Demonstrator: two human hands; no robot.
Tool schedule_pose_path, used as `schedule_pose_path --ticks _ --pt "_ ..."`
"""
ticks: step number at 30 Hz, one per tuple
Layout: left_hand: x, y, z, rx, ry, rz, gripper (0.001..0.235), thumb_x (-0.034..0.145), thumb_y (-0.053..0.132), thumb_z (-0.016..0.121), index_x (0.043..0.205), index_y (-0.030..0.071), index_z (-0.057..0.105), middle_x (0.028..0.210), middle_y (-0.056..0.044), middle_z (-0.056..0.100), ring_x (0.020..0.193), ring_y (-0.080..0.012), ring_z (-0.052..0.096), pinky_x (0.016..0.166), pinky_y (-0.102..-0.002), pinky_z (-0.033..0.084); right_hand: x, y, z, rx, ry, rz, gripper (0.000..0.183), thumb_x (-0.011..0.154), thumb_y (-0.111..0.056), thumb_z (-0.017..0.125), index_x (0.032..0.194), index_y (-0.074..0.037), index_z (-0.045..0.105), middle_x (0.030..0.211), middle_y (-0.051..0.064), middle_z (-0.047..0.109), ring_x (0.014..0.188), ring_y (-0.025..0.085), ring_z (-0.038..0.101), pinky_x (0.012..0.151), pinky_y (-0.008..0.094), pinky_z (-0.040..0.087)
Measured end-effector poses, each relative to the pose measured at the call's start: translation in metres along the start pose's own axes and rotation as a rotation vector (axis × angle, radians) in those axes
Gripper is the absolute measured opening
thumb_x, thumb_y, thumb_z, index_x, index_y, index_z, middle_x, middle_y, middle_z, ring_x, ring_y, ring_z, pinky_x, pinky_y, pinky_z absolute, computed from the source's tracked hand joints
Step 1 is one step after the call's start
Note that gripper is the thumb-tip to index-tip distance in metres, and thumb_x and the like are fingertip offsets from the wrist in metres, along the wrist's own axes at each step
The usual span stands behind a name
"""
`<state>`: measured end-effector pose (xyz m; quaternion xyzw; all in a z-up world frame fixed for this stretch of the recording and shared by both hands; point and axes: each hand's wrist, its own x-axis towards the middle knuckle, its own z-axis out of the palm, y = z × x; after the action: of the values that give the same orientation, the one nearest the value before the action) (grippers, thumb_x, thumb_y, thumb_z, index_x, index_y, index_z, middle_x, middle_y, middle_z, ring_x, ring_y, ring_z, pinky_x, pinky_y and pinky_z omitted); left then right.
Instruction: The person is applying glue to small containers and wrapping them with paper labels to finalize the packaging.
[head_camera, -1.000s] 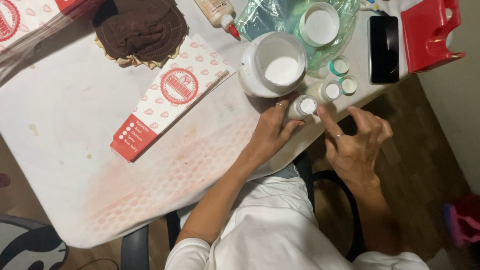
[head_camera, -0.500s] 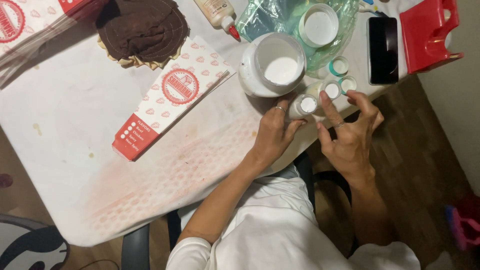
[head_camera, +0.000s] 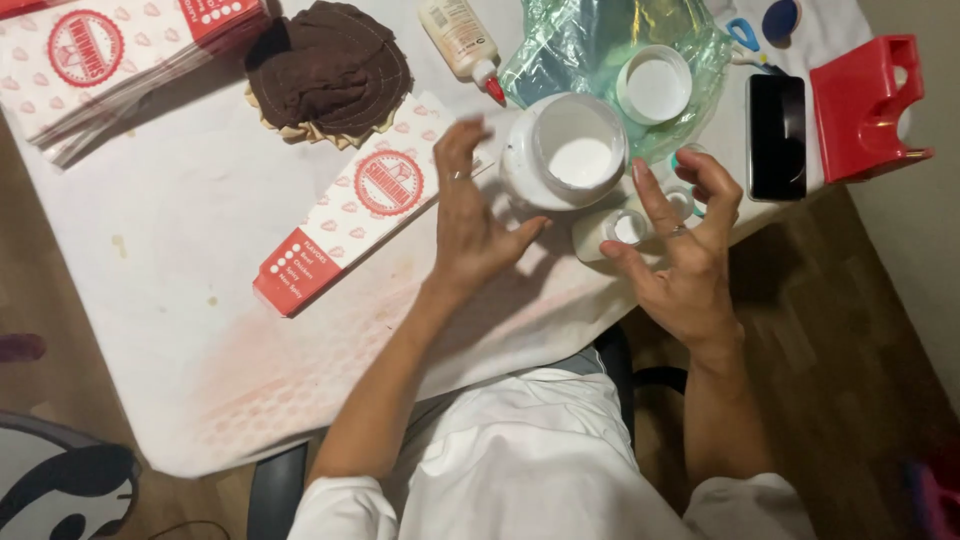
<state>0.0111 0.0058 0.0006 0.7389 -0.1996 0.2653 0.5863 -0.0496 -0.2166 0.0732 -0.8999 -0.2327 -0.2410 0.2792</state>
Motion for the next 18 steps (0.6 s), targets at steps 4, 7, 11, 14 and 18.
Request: schedule_pose_path --ticks 4,7,11,14,18 --pt "0.018 -0.023 -0.001 -0.151 -0.272 -0.084 0.127 0.075 0.067 0.085 0.164 0.018 0.009 0.173 -0.019 0.01 0.164 -0.0416 0.017 0.128 -0.068 0.043 -0.008 0.001 0.005 -0.126 -0.065 -0.006 0.077 0.097 -0.028 0.087 0.16 -0.016 0.044 0.155 0.025 0.028 0.145 0.046 0.039 0.124 0.061 0.033" --pt "0.032 -0.032 0.002 -0.125 -0.37 -0.05 0.147 0.062 0.036 0.111 0.163 0.01 0.008 0.173 -0.019 0.017 0.165 -0.0419 0.017 0.139 -0.061 0.018 -0.009 0.0 0.006 -0.167 -0.072 -0.001 0.081 0.097 -0.034 0.085 0.162 -0.018 0.039 0.157 0.026 0.029 0.148 0.044 0.037 0.123 0.062 0.033" --pt "0.033 -0.036 0.006 -0.286 -0.42 -0.073 0.133 0.068 0.036 0.103 0.161 0.013 0.012 0.17 -0.018 0.024 0.157 -0.0419 0.037 0.134 -0.06 0.03 -0.01 0.002 0.009 -0.2 -0.075 0.0 0.084 0.096 -0.036 0.086 0.162 -0.019 0.039 0.158 0.027 0.029 0.149 0.044 0.036 0.121 0.062 0.034" --pt "0.03 -0.027 0.008 -0.253 -0.349 -0.067 0.125 0.071 0.028 0.104 0.16 0.012 0.017 0.164 -0.014 0.033 0.146 -0.0366 0.053 0.128 -0.052 0.044 -0.012 0.0 0.013 -0.225 -0.086 0.018 0.078 0.099 -0.042 0.08 0.162 -0.02 0.04 0.159 0.026 0.029 0.145 0.044 0.038 0.117 0.061 0.035" --pt "0.028 -0.018 0.016 -0.229 -0.225 -0.093 0.119 0.071 0.031 0.103 0.157 0.015 0.022 0.157 -0.01 0.044 0.137 -0.03 0.064 0.118 -0.044 0.056 -0.01 -0.002 0.017 -0.239 -0.078 0.033 0.071 0.102 -0.045 0.074 0.161 -0.018 0.044 0.16 0.023 0.028 0.142 0.043 0.039 0.116 0.06 0.035"
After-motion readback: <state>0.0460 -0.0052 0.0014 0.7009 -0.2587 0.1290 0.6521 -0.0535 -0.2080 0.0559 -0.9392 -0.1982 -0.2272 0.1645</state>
